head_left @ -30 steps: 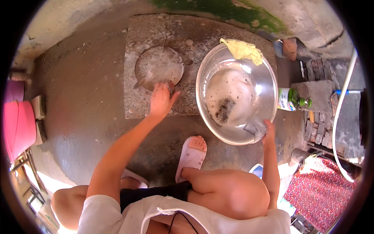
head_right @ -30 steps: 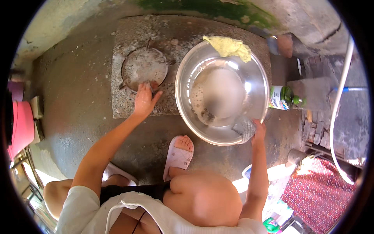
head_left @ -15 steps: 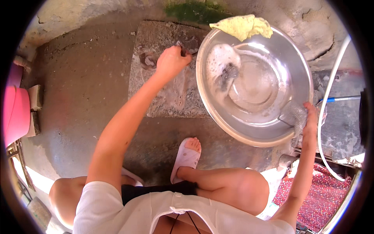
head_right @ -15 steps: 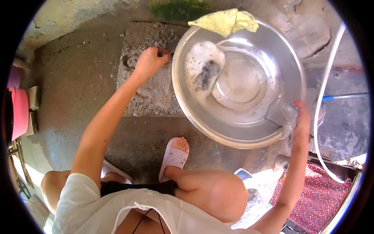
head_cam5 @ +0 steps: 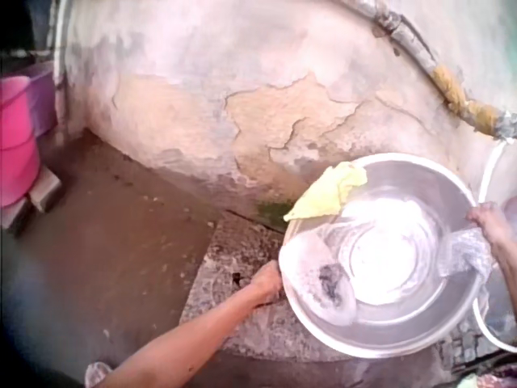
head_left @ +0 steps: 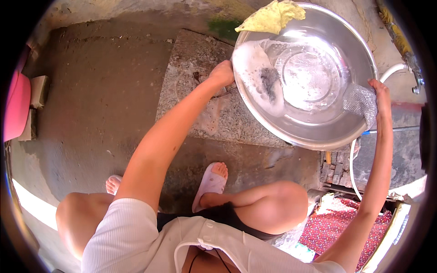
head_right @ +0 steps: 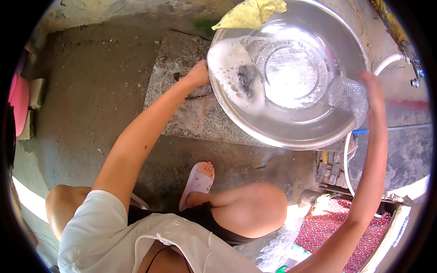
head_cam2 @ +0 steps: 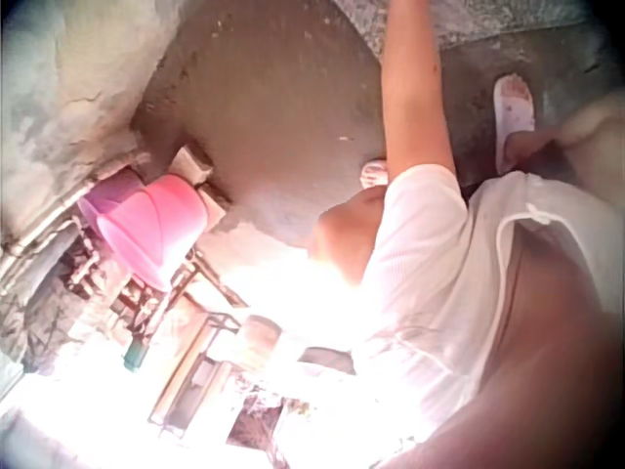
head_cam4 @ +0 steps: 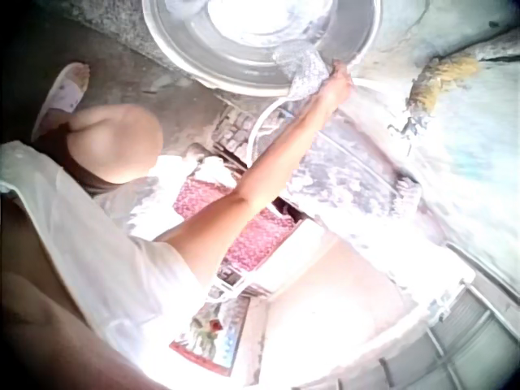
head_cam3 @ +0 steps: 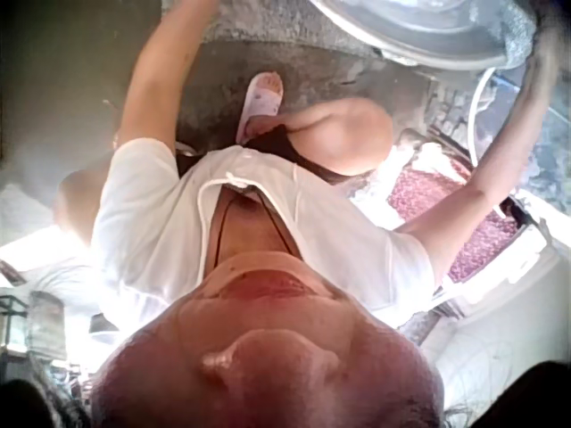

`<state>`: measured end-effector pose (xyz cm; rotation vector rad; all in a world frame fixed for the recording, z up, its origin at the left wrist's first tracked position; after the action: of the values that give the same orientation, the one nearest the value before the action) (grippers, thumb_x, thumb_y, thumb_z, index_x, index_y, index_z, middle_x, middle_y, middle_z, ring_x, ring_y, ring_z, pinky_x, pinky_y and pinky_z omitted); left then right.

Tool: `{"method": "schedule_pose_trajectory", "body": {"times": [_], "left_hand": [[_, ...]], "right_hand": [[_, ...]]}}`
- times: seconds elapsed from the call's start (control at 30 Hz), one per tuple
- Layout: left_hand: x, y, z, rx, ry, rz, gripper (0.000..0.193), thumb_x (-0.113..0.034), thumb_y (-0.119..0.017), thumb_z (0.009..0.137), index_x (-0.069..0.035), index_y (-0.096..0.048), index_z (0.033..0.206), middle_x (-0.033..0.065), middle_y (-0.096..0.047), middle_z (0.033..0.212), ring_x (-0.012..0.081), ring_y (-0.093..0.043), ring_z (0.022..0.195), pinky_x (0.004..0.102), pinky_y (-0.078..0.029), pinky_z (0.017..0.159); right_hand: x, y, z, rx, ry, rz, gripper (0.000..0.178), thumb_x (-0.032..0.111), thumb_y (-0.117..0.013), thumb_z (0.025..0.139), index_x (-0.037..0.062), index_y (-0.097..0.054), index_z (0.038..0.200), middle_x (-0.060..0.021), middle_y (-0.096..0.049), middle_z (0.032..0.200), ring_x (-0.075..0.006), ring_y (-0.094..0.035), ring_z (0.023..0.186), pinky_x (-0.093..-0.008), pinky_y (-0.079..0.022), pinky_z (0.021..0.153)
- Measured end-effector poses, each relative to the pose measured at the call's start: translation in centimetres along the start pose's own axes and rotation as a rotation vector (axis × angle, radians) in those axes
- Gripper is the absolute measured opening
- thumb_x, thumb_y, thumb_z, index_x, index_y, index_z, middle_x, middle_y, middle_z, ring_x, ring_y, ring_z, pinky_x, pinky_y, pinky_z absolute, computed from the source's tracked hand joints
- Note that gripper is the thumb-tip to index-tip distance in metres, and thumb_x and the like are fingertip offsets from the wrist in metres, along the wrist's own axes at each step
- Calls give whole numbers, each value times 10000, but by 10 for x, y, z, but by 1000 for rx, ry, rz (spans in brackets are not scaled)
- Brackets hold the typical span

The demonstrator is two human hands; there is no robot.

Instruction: The person scrubs an iron trivet with a scouring pad on a stone surface, rinses it in a metal basin, and then washes a yellow sponge under a running tap.

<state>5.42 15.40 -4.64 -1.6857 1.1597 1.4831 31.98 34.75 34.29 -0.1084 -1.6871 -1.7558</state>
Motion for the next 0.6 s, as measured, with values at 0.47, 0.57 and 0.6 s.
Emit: {"method": "schedule_pose_trajectory", "body": {"times": [0.47,0.57,0.6], "left_hand": [[-1,16,2,108,-69,191,331,-261,-655,681,-20,-640,908,162,-631,905,246,-611,833,332,-460,741],[3,24,-8,125,-75,87,425,-370,-686,683,-24,-647,926,147,-636,884,238,-605,844,331,-447,761],[5,25,-11,173,-68,134,432,-378,-681,735,11,-630,917,86,-626,801,195,-579,735,301,-439,702]], "right_hand": [[70,-2,28,-31,168,-386,288,286,-544,787,8,-612,818,-4,-537,656,-93,-460,576,-238,-343,544],[50,-1,31,-28,168,-412,344,319,-539,776,-17,-607,813,-52,-552,650,-130,-487,596,-279,-362,565],[44,1,30,-70,172,-520,361,325,-538,773,-29,-601,806,-76,-554,648,-147,-499,609,-301,-369,575]]}}
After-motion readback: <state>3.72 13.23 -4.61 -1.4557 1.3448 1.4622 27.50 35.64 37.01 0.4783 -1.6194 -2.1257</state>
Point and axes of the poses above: each hand's wrist, its own z-axis towards the middle knuckle, its own y-axis out of the back of the hand, x = y × z, the point moved 5 cm from there along z, towards the middle knuckle
